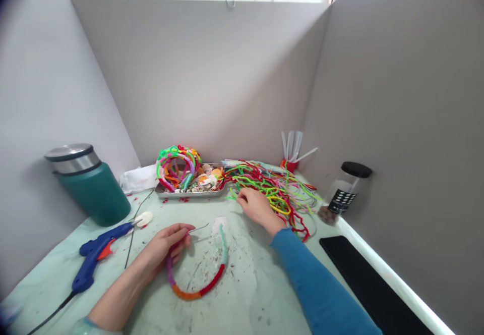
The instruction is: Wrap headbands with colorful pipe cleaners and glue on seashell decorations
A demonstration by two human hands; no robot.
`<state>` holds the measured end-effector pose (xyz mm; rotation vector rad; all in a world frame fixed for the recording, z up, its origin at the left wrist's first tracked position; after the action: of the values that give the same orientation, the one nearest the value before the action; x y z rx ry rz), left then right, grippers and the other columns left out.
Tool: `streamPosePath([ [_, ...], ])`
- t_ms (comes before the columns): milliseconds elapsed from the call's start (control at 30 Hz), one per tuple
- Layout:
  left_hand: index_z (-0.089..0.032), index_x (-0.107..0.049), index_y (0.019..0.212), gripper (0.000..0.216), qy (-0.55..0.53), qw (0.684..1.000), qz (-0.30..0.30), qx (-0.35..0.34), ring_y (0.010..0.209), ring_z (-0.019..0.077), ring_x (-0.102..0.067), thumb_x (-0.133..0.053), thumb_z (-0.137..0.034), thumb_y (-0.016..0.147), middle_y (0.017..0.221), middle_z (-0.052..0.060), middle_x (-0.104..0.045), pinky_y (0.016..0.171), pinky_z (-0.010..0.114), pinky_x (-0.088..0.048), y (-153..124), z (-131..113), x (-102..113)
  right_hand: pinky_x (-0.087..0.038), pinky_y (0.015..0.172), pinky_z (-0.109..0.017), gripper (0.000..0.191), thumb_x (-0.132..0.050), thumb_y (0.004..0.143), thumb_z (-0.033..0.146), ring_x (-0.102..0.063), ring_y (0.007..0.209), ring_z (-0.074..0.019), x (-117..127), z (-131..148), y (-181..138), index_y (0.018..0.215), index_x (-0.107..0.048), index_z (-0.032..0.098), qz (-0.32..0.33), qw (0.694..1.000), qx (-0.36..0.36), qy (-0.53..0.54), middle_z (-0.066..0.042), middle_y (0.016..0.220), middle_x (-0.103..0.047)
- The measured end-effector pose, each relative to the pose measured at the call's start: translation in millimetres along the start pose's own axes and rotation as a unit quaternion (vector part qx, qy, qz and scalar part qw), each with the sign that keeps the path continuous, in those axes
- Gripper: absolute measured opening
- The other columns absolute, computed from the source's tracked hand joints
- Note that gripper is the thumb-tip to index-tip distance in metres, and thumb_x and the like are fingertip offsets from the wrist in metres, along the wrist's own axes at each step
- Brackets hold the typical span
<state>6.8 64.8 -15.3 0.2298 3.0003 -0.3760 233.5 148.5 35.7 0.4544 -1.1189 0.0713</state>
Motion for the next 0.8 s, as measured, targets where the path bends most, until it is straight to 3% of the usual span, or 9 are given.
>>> streamPosePath([
  [100, -0.012, -0.053, 0.093, 0.027, 0.023, 1.0, 0.014, -0.012, 0.039, 0.0024, -0.033, -0.057, -0.034, 0.078, 0.073, 0.003, -0.062, 0.037, 0.018, -0.029, -0.1, -1.6, -1.2, -0.034, 0.057, -0.02, 0.013, -0.045, 0.085, 0.02, -0.051, 0.062, -0.0103, 1.9, 27.9, -4.7, 0.079, -0.056, 0.017, 0.026, 0.988, 0.086, 0.124, 0.002, 0.069, -0.058],
  [167, -0.012, -0.052, 0.093, 0.027, 0.034, 0.999, 0.021, -0.015, 0.038, 0.0023, -0.033, -0.057, -0.035, 0.078, 0.077, 0.004, -0.063, 0.037, 0.018, -0.029, 0.5, -1.1, -1.3, -0.034, 0.059, -0.02, 0.011, -0.047, 0.086, 0.02, -0.05, 0.064, -0.0104, 4.6, 48.6, -11.0, 0.079, -0.055, 0.017, 0.008, 0.978, 0.144, 0.153, 0.001, 0.071, -0.057],
  [367, -0.014, -0.055, 0.079, 0.024, 0.031, 0.999, 0.041, -0.002, 0.037, 0.0027, -0.028, -0.06, -0.037, 0.076, 0.055, -0.005, -0.049, 0.034, 0.017, -0.024, 1.6, 5.4, -1.6, -0.033, 0.07, -0.025, 0.01, -0.048, 0.087, 0.019, -0.05, 0.075, -0.0136, -2.7, 96.8, -32.7, 0.083, -0.056, 0.017, -0.015, 0.954, 0.293, 0.06, -0.003, 0.079, -0.059],
  [533, -0.015, -0.051, 0.063, 0.032, 0.011, 0.998, 0.054, 0.022, 0.034, 0.0035, -0.022, -0.055, -0.043, 0.078, 0.039, -0.009, -0.03, 0.034, 0.018, -0.018, -0.1, 6.9, -4.4, -0.031, 0.07, -0.027, 0.013, -0.046, 0.088, 0.019, -0.048, 0.075, -0.0144, -11.7, 100.2, -37.3, 0.083, -0.057, 0.018, -0.023, 0.94, 0.341, 0.0, -0.003, 0.078, -0.058],
  [667, -0.015, -0.052, 0.062, 0.033, 0.016, 0.998, 0.062, 0.026, 0.034, 0.0032, -0.019, -0.056, -0.044, 0.077, 0.038, -0.01, -0.03, 0.033, 0.018, -0.015, -2.6, 3.9, -7.4, -0.03, 0.071, -0.028, 0.013, -0.046, 0.089, 0.019, -0.048, 0.078, -0.0149, -14.5, 96.9, -35.8, 0.086, -0.058, 0.018, -0.01, 0.935, 0.355, -0.006, -0.004, 0.08, -0.058],
  [800, -0.013, -0.056, 0.07, 0.029, 0.039, 0.996, 0.073, 0.018, 0.036, 0.0017, -0.021, -0.063, -0.041, 0.073, 0.048, -0.007, -0.042, 0.034, 0.018, -0.014, -4.1, 1.9, -10.7, -0.031, 0.074, -0.028, 0.015, -0.045, 0.088, 0.016, -0.048, 0.082, -0.015, -13.6, 96.4, -35.9, 0.09, -0.06, 0.019, 0.011, 0.932, 0.362, 0.011, -0.004, 0.085, -0.059],
])
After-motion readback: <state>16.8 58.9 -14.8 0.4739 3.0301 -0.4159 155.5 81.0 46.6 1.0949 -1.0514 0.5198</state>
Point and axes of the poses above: each hand's wrist, its own y-axis towards the middle knuckle, its own x-axis out of the back of the hand, z = x × y, the point moved 6 cm from there along y, towards the middle knuckle
